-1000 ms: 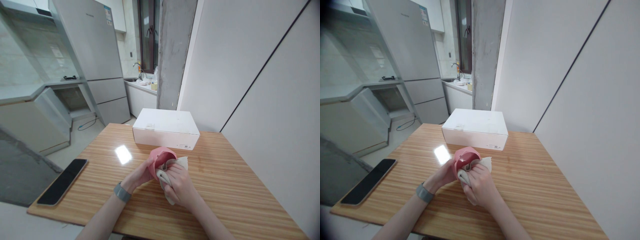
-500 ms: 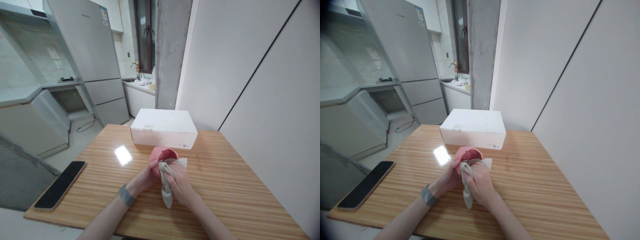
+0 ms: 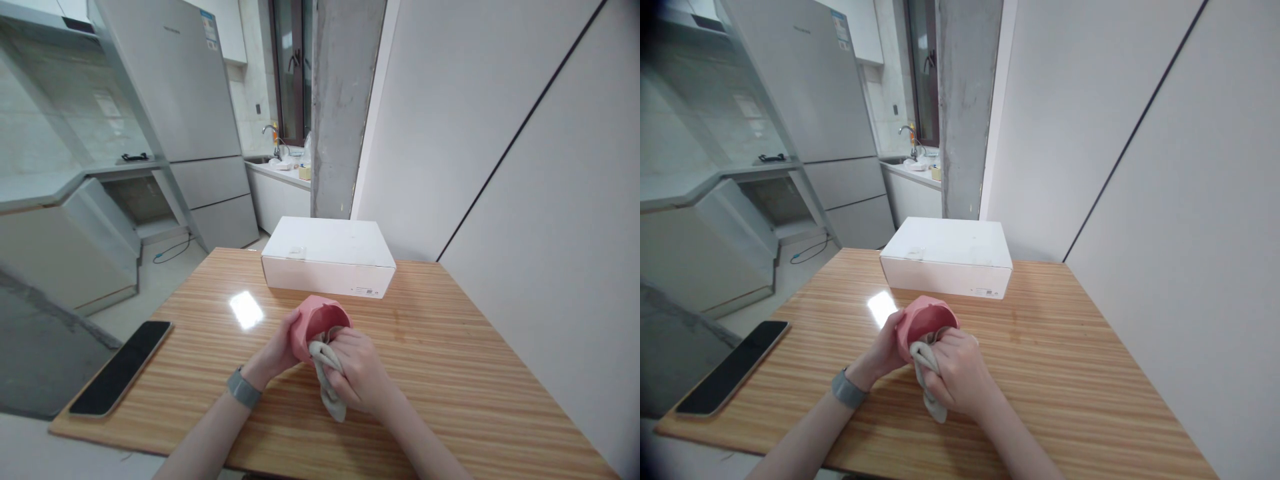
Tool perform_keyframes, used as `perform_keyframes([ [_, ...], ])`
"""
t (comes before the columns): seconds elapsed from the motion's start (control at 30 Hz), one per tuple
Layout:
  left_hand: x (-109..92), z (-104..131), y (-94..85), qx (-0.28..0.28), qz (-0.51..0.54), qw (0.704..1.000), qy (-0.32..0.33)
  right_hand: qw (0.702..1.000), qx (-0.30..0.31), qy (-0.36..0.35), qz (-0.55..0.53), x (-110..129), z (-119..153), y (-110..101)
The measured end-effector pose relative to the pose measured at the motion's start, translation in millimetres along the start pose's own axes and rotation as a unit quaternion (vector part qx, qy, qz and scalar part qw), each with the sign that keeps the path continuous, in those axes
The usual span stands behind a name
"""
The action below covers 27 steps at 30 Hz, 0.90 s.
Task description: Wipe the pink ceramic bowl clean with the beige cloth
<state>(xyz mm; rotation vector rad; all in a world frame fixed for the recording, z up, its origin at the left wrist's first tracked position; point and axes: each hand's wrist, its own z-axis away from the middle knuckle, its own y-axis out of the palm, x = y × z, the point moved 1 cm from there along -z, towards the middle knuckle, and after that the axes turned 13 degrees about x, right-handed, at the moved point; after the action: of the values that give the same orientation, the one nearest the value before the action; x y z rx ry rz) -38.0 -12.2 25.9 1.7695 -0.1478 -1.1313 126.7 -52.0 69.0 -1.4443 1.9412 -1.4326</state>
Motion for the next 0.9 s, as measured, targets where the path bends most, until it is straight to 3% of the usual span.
perform_keyframes([
  [0.2,1.1,3.9,-4.0,-0.010,-0.002,1.000,-0.027,1.000,-0.016,-0.001,-0.025,-0.3,1.3,-0.4],
  [0.33,3.8,0.8,-10.0,-0.050,-0.006,0.998,-0.029,0.993,-0.039,0.026,-0.108,-3.0,4.1,-3.4],
  [0.5,2.5,-2.7,-9.1,-0.055,0.001,0.998,-0.041,0.981,-0.048,0.053,-0.182,-7.5,10.6,-12.0],
  [0.7,-0.1,-2.6,-5.7,0.018,-0.048,0.993,-0.109,0.993,-0.054,0.028,-0.099,-14.5,12.6,-15.6],
  [0.9,1.1,-1.1,-9.0,0.015,-0.005,0.994,-0.106,0.998,-0.046,-0.046,-0.001,-12.8,7.9,-11.7],
])
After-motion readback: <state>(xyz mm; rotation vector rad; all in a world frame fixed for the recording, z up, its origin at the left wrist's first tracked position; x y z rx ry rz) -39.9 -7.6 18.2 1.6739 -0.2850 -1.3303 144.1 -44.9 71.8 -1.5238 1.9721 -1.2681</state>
